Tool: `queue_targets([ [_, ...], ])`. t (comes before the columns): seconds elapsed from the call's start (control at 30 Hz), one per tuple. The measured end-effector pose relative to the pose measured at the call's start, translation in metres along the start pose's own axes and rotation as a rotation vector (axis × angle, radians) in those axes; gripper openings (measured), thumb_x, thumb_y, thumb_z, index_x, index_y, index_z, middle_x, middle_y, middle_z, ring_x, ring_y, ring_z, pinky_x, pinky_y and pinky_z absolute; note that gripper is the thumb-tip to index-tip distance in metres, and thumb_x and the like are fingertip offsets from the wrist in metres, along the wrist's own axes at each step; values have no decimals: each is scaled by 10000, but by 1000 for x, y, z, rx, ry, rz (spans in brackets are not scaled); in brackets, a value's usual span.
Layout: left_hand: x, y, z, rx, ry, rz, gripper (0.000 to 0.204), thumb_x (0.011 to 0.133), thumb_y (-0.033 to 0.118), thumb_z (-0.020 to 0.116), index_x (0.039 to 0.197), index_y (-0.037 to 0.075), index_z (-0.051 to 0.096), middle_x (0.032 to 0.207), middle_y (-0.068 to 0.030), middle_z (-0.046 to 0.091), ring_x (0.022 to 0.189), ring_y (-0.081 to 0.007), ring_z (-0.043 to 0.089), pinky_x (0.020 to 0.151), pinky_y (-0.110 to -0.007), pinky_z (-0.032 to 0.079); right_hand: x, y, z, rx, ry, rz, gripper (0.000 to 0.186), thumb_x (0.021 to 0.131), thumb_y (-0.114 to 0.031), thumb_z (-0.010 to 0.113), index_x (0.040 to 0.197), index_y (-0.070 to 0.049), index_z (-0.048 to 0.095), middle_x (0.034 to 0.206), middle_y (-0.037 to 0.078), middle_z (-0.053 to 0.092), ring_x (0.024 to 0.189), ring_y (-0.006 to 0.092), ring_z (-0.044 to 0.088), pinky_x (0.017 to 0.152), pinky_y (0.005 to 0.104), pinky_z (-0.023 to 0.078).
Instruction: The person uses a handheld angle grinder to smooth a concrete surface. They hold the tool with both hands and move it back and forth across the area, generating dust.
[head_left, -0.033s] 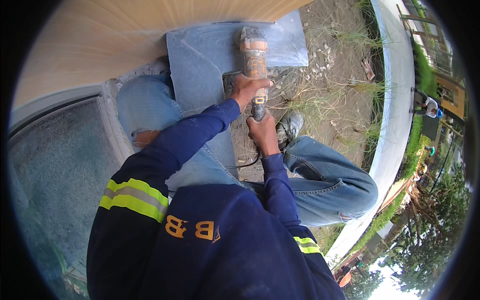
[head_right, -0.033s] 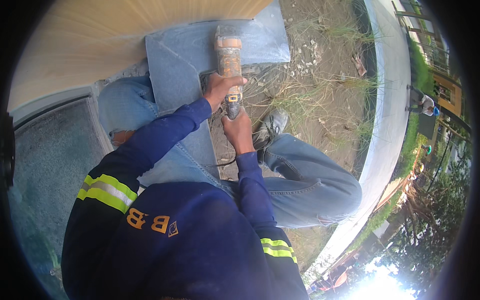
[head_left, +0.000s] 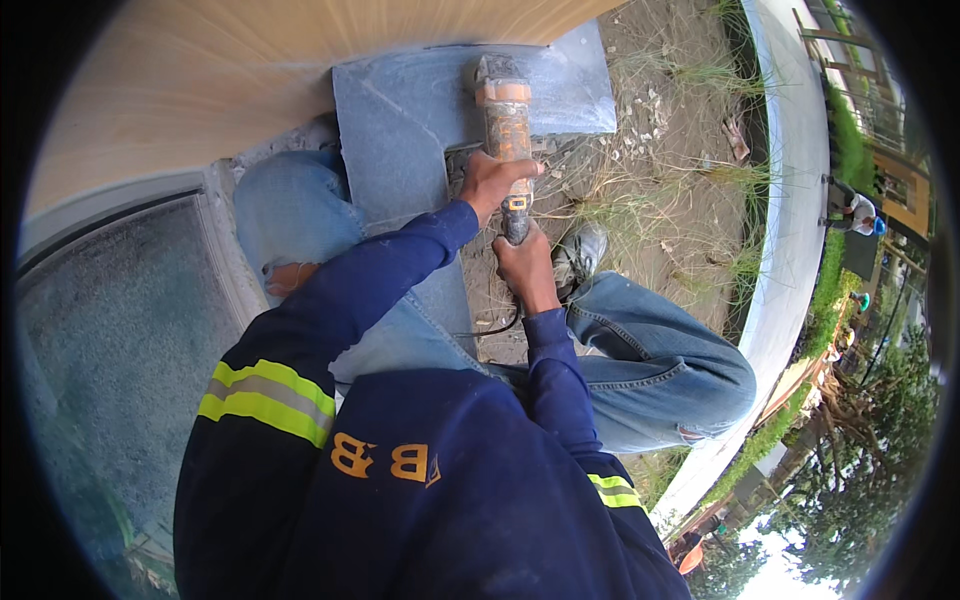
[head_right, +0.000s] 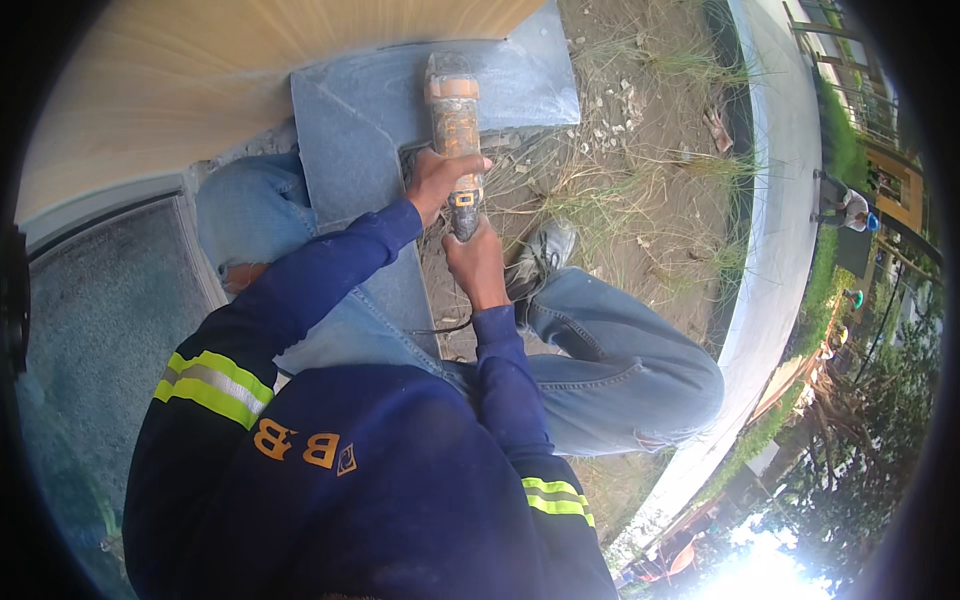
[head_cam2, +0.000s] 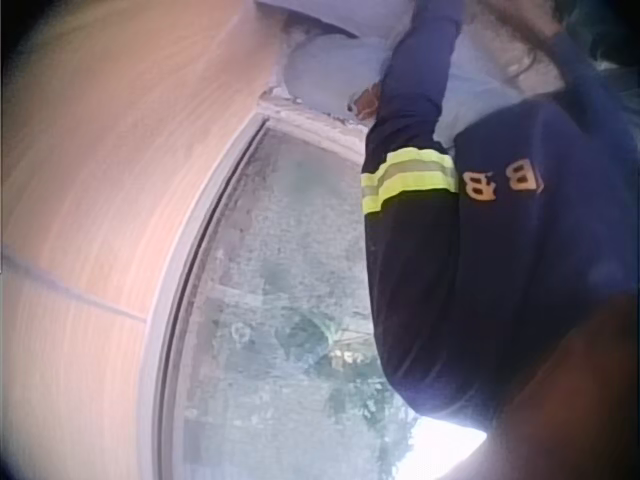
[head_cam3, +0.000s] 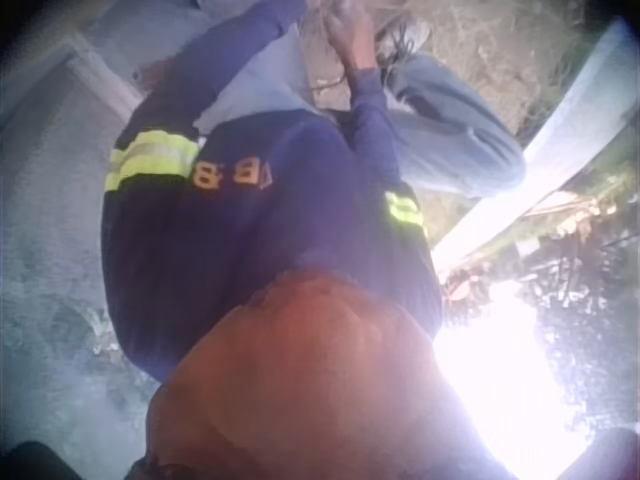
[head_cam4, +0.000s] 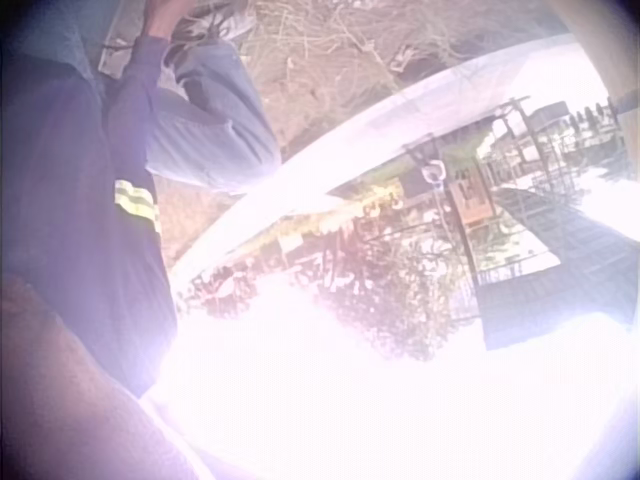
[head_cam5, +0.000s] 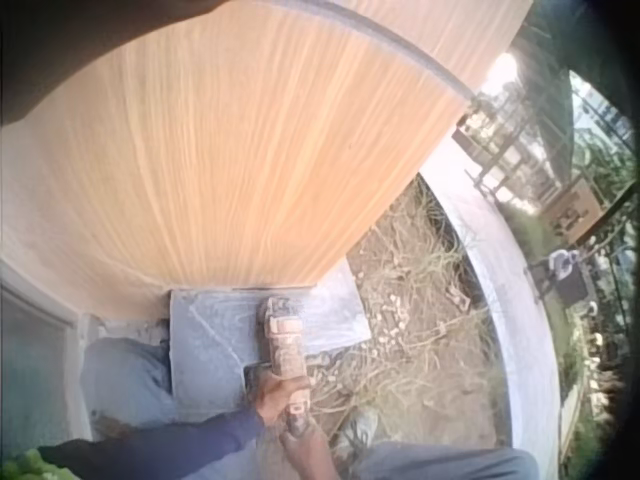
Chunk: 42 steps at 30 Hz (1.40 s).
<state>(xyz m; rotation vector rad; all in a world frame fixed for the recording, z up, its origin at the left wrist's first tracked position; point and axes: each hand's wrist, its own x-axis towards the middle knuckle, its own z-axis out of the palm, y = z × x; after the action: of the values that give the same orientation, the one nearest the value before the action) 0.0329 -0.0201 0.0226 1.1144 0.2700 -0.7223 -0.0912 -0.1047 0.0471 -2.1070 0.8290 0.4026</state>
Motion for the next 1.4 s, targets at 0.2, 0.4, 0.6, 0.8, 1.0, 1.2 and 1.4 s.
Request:
queue_targets([
  [0.2, -8, -11, 12, 60, -12, -17, 350, 742, 225, 860, 970, -7, 730, 860, -86, 725, 743, -167, 682, 677, -349, 548, -17, 6, -15, 64, -38, 70, 362, 810, -164, 716, 1053, 89, 624, 910, 308, 711, 906, 458, 724, 819, 487, 546],
  [0.4, 2, 3, 2, 20, 2, 18, 324, 761, 216, 846, 961, -8, 725, 837, -87, 725, 703, -173, 691, 636, -346, 549, 1, 1, -3, 26, -37, 27, 384, 810, -160, 716, 1078, 97, 620, 903, 300, 712, 878, 453, 721, 815, 480, 547],
  [0.6, -11, -12, 12, 66, -16, 12, 410, 752, 243, 859, 1023, -30, 718, 891, -109, 718, 753, -178, 693, 689, -334, 546, -14, 10, -10, 55, -7, -8, 365, 810, -148, 712, 1075, 87, 622, 893, 291, 712, 857, 427, 729, 798, 479, 548],
  [0.8, 4, 1, 0, 54, -23, -26, 374, 768, 253, 847, 988, -22, 720, 883, -107, 719, 753, -172, 690, 686, -341, 538, 2, -11, -4, -1, -10, 5, 391, 808, -161, 724, 1079, 101, 617, 904, 314, 711, 889, 450, 732, 797, 482, 554],
  [1.0, -8, -4, 8, 51, -4, 3, 389, 777, 257, 841, 1014, -24, 714, 870, -99, 707, 752, -168, 683, 690, -340, 539, -9, 4, -7, 48, -10, -4, 387, 817, -160, 719, 1084, 101, 617, 891, 314, 710, 867, 455, 731, 795, 480, 555],
  [1.2, -2, 7, 0, 18, 2, 6, 296, 771, 225, 835, 927, -1, 726, 830, -78, 714, 697, -163, 673, 649, -343, 536, 0, -11, -5, 14, -42, 8, 407, 817, -174, 722, 1083, 114, 613, 906, 330, 705, 905, 476, 717, 828, 485, 551],
  [1.4, -15, 6, 4, -10, 39, -24, 348, 770, 227, 840, 987, -19, 722, 852, -93, 710, 734, -168, 681, 677, -344, 534, -6, -1, -10, 15, -59, 2, 420, 803, -182, 725, 1089, 105, 617, 914, 329, 704, 895, 476, 716, 813, 488, 547],
])
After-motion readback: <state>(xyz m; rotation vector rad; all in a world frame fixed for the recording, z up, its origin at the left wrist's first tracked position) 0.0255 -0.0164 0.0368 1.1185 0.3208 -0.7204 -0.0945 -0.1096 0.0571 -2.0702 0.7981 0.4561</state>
